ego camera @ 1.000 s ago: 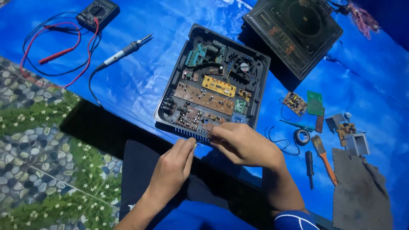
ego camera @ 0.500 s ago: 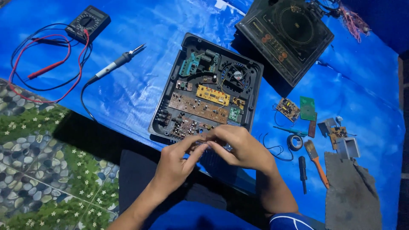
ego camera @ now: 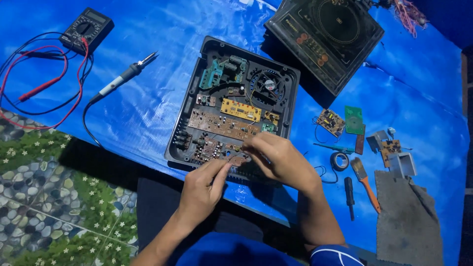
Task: Assembling the internal electronic components of an induction cooker, including circuit boards and wiring connectors.
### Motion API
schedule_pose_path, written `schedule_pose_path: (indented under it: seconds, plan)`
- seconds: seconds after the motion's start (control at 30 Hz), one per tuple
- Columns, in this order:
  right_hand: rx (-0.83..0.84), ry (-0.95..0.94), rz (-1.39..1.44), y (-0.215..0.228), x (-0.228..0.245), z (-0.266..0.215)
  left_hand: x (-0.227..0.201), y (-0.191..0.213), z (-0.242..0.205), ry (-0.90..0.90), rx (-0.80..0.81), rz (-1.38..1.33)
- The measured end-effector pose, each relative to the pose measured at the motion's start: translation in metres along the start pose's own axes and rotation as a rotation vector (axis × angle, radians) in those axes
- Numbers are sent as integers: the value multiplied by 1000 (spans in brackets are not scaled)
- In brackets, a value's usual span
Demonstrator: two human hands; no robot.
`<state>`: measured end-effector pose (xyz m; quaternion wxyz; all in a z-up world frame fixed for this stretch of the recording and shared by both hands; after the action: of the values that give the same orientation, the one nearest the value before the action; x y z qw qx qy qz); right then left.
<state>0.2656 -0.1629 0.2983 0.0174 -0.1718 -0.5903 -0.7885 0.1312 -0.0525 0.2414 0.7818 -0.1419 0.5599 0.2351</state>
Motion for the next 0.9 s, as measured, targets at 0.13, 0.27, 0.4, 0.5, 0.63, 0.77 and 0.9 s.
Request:
schedule_pose_path:
  seconds: [0.13, 0.27, 0.4, 0.5, 0.63, 0.77, 0.9]
  plan:
    - [-28, 1, -42, 1, -1, 0, 1, -5, -4, -17, 48, 13]
    - [-44, -13, -34, 7, -6, 1, 6, -7, -9, 19, 115, 60]
    - [-56, 27, -36, 4, -5, 0, 9, -9, -12, 61, 183, 95]
    - [-68, 22, -50, 1, -7, 0, 16, -9, -11, 76, 247, 147]
    - [-117, -12, -47, 1, -17, 2, 29, 1, 3, 13, 134, 238]
    - [-217, -67, -108, -10, -52, 10, 29, 1, 45, -259, -7, 434]
    - [-339, -23, -163, -8, -88, 35, 31, -1, 115, -427, -36, 604]
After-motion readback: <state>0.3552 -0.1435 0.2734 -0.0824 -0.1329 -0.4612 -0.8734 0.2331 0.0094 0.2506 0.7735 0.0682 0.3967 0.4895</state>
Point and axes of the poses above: each hand's wrist, its own z-axis towards the middle knuckle, its own y-axis out of the back of the hand, x = y × z, the point moved 5 cm from there along z, towards the middle knuckle, and after that the axes turned 13 degrees about -z, right-handed, at the moved point
